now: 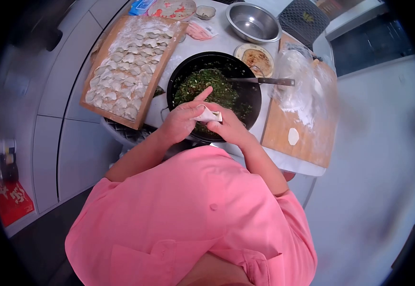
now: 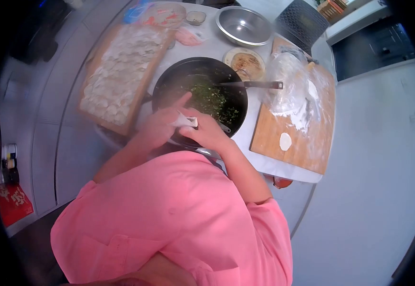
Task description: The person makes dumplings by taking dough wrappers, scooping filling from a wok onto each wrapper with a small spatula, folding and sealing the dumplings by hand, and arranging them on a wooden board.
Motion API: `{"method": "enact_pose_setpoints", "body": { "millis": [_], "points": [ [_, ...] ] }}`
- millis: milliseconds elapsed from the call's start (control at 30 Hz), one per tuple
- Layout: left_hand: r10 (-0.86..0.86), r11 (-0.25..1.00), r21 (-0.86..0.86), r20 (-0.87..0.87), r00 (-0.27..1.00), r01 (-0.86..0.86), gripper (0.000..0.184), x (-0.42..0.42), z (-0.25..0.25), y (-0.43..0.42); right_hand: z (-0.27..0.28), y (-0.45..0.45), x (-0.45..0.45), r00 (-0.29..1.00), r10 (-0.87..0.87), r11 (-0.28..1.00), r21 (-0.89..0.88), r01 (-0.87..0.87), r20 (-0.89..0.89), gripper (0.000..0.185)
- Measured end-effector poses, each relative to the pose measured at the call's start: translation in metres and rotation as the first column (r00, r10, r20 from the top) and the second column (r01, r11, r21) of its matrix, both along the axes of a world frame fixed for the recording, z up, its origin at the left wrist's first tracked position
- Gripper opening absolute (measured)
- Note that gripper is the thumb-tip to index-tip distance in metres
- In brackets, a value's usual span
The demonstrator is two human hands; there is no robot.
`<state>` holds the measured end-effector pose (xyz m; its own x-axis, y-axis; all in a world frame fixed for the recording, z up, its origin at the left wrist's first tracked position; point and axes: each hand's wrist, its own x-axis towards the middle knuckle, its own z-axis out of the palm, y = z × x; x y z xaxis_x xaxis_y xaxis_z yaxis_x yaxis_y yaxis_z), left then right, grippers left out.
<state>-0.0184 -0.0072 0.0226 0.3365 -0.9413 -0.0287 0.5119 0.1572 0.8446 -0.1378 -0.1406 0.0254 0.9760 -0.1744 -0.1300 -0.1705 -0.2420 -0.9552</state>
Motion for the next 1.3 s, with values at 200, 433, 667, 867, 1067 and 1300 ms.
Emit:
{"method": "enact_pose_setpoints", "body": {
  "millis": [200, 433, 667, 867, 1067, 1300],
  "points": [
    [-0.054, 0.990, 0.139, 0.132, 0.990, 0.035, 0.049, 0.000, 0.007, -0.005, 0.027, 0.000, 0.011, 0.998, -0.032, 0.979, 0.200, 0.042, -0.053, 0.036],
    [-0.035, 0.998, 0.051, 0.169, 0.985, 0.027, 0.046, -0.003, 0.022, -0.005, 0.034, 0.005, 0.008, 0.997, -0.074, 0.950, 0.301, 0.079, -0.028, 0.036],
    [-0.036, 0.999, -0.003, 0.251, 0.967, 0.038, 0.048, -0.004, 0.016, -0.006, 0.039, 0.008, 0.006, 0.996, -0.085, 0.937, 0.337, 0.092, -0.033, 0.041],
    [0.047, 0.998, 0.031, 0.262, 0.964, -0.057, 0.057, -0.019, 0.018, -0.007, 0.029, 0.017, 0.011, 0.985, -0.141, 0.784, 0.596, 0.172, -0.099, 0.055],
    [0.124, 0.981, 0.109, 0.295, 0.947, -0.162, 0.051, -0.021, 0.023, -0.010, 0.039, 0.021, 0.011, 0.990, -0.136, 0.902, 0.410, 0.138, -0.033, 0.060],
    [0.275, 0.959, -0.142, 0.670, 0.689, -0.244, 0.040, -0.022, 0.019, -0.012, 0.033, 0.025, 0.007, 0.970, -0.162, 0.981, -0.076, 0.178, 0.179, 0.049]
  ]
}}
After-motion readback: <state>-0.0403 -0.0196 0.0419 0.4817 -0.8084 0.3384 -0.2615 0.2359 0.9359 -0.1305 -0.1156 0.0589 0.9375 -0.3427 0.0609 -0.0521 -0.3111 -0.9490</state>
